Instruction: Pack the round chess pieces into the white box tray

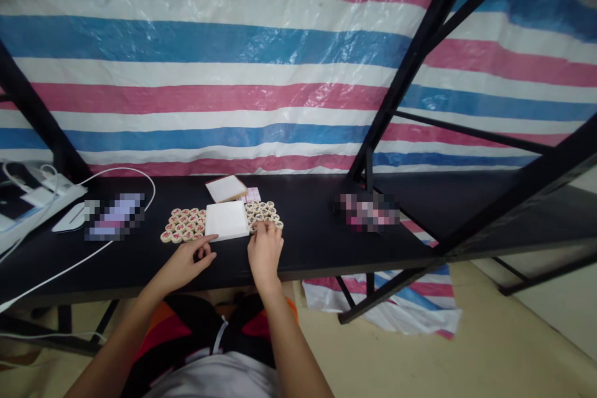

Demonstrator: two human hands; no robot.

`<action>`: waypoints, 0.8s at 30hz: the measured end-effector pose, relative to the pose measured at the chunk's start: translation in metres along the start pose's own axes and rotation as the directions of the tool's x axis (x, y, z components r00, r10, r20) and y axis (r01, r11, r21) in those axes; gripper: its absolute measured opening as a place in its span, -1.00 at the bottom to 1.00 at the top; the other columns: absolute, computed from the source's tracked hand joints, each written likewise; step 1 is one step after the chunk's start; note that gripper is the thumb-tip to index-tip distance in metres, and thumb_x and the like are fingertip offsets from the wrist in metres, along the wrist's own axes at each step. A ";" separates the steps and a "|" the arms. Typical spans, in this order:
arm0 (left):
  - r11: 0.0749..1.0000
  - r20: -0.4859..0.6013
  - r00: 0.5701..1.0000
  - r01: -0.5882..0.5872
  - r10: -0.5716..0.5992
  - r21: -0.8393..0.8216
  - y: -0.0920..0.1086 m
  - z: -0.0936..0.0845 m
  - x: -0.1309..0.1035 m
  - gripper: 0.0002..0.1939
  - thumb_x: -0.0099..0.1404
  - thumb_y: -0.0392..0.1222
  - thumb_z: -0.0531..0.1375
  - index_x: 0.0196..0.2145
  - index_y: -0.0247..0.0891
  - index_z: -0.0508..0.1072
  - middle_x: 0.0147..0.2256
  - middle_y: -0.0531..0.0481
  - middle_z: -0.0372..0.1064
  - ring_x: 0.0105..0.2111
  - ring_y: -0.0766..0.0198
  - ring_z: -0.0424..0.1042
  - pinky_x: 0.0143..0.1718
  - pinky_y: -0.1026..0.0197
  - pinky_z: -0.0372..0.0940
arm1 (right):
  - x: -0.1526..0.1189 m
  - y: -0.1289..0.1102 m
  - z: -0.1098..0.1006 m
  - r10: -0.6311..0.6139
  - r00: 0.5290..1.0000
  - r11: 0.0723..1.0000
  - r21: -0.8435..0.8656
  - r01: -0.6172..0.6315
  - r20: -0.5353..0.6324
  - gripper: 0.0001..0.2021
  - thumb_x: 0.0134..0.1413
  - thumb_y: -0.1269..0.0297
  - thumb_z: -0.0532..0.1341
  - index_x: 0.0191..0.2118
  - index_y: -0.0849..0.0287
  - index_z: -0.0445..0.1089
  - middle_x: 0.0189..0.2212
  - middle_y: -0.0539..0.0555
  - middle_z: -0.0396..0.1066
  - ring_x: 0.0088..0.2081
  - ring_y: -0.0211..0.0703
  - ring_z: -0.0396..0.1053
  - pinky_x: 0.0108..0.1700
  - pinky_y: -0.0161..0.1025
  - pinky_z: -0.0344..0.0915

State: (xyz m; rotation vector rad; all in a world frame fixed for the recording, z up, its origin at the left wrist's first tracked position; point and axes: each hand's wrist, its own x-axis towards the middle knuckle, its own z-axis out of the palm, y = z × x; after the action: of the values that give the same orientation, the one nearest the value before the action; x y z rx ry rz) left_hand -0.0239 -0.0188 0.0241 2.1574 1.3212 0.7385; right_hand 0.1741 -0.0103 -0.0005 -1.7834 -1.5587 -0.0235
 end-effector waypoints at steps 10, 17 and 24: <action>1.000 0.003 1.000 0.013 -0.013 0.004 -0.001 0.001 0.002 -0.54 0.23 -0.09 0.07 0.06 -0.29 0.32 -0.43 0.04 0.39 -0.44 0.30 0.27 -0.33 0.25 0.20 | -0.001 0.001 0.002 -0.011 1.000 1.000 -0.026 0.011 0.002 -0.75 0.04 0.47 0.06 -0.19 0.14 0.40 -0.18 0.21 0.31 -0.13 0.03 0.18 -0.20 -0.13 0.14; 1.000 0.017 1.000 0.019 -0.019 0.015 0.000 0.000 0.002 -0.52 0.24 -0.07 0.06 0.08 -0.30 0.32 -0.43 0.04 0.38 -0.45 0.30 0.26 -0.36 0.27 0.19 | -0.001 0.002 0.004 -0.027 0.999 0.998 -0.051 0.025 -0.028 -0.71 0.00 0.52 0.05 -0.18 0.13 0.39 -0.16 0.20 0.32 -0.13 0.02 0.18 -0.21 -0.13 0.13; 1.000 0.009 1.000 0.000 0.000 0.030 0.000 0.000 0.002 -0.55 0.23 -0.09 0.07 0.04 -0.29 0.36 -0.42 0.02 0.39 -0.43 0.29 0.29 -0.34 0.25 0.20 | -0.001 0.001 0.001 -0.028 1.000 0.998 -0.059 0.028 0.000 -0.73 0.03 0.50 0.04 -0.18 0.14 0.38 -0.18 0.18 0.34 -0.14 0.01 0.19 -0.20 -0.13 0.14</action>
State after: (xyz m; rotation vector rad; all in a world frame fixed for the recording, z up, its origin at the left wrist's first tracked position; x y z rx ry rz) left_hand -0.0234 -0.0173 0.0242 2.1817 1.3357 0.7130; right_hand 0.1741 -0.0103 -0.0025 -1.8064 -1.5972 -0.0845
